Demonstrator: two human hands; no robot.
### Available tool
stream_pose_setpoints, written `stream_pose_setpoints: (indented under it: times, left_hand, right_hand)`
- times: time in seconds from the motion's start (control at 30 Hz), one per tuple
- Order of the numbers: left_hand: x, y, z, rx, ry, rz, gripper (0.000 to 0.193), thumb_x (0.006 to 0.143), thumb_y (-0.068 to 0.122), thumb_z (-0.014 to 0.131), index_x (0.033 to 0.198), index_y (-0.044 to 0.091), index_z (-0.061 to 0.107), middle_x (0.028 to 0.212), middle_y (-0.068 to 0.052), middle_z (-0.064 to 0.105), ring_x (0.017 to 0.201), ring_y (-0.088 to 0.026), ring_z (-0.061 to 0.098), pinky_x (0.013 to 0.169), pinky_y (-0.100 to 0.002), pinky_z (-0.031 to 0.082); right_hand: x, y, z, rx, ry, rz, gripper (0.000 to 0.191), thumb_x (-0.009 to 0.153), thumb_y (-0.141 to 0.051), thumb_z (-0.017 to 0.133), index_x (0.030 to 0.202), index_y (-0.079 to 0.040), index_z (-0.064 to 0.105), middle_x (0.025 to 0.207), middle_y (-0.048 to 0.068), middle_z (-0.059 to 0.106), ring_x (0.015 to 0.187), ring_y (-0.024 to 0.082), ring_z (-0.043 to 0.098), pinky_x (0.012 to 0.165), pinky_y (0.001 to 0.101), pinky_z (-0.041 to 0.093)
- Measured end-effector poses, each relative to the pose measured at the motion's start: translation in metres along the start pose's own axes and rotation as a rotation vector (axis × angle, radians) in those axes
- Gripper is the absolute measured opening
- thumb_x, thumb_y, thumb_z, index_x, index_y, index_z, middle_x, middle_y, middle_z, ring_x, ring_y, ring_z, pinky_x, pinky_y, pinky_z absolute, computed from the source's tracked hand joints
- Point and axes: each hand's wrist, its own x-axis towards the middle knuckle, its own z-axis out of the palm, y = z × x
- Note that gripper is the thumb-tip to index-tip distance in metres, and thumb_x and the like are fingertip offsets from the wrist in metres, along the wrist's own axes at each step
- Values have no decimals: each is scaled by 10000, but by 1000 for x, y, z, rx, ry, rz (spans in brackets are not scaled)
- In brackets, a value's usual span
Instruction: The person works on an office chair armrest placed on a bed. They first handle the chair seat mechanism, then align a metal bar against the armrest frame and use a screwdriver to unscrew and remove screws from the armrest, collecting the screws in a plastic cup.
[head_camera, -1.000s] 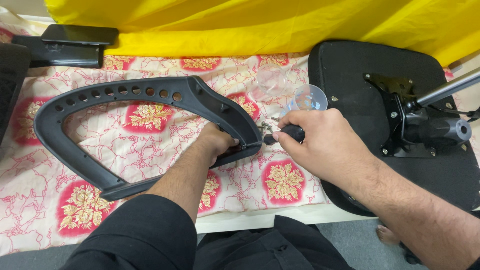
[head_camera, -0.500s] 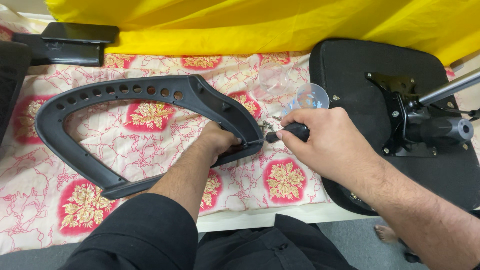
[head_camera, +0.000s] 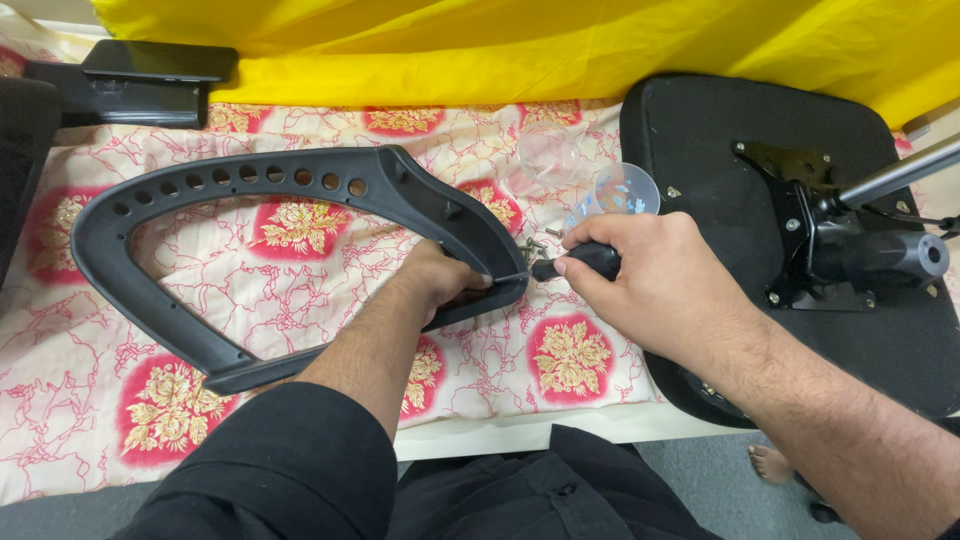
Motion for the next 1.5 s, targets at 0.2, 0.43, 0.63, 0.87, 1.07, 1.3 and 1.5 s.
stream_pose_setpoints:
  times: [0.2, 0.43, 0.63, 0.87, 1.07, 1.3, 1.5]
  left_hand:
    - [0, 2, 5, 315, 111, 35, 596, 674, 60, 944, 1218, 51, 700, 1199, -94, 755, 1067, -224, 729, 951, -349, 571]
    - [6, -3, 5, 294, 110, 36, 603, 672, 21, 910, 1235, 50, 695, 1196, -100, 768, 1068, -234, 746, 946, -351, 583]
    - [10, -4, 5, 295, 116, 37, 605, 688, -4, 909, 1239, 47, 667, 1198, -100, 751, 1076, -233, 729, 945, -347, 572]
    - [6, -3, 5, 282, 115, 27, 569, 692, -10, 895, 1219, 51, 690, 1170, -95, 767, 1042, -230, 746, 911, -350, 585]
    - [6, -2, 5, 285, 110, 14, 532, 715, 3, 880, 1214, 54, 702, 1153, -97, 779, 1010, -225, 760, 863, -354, 602]
    - [8, -4, 6, 302, 126, 41, 575, 709, 6, 895, 1240, 65, 682, 1161, -87, 767, 1011, -212, 746, 861, -352, 598]
    - [6, -3, 6, 296, 123, 30, 526, 711, 11, 891, 1203, 56, 709, 1139, -92, 781, 991, -219, 761, 848, -354, 604]
  right_hand:
    - [1, 3, 1, -6, 14, -33, 211, 848, -271, 758, 988, -119, 799, 668, 132, 744, 571, 222, 755, 566, 332, 607]
    - [3, 2, -3, -9, -18, 77, 233, 862, -294, 759, 1033, -142, 798, 669, 116, 748, 555, 191, 749, 568, 332, 606]
    - [5, 1, -6, -20, -66, 152, 240, 877, -320, 772, 1058, -163, 793, 700, 103, 758, 564, 172, 749, 563, 323, 610]
    - [6, 7, -4, -6, -60, 127, 247, 859, -318, 774, 1049, -161, 801, 714, 111, 766, 600, 178, 762, 605, 322, 611]
    - [5, 13, -4, -3, -69, 83, 249, 840, -311, 785, 1040, -164, 802, 734, 116, 768, 646, 208, 777, 643, 331, 617]
    - [4, 11, -13, -99, -197, 113, 353, 812, -345, 844, 1139, -223, 786, 803, 122, 783, 752, 232, 793, 724, 345, 627]
    - [2, 9, -20, -182, -230, -31, 358, 784, -251, 851, 1137, -223, 799, 879, 107, 796, 797, 231, 782, 760, 346, 627]
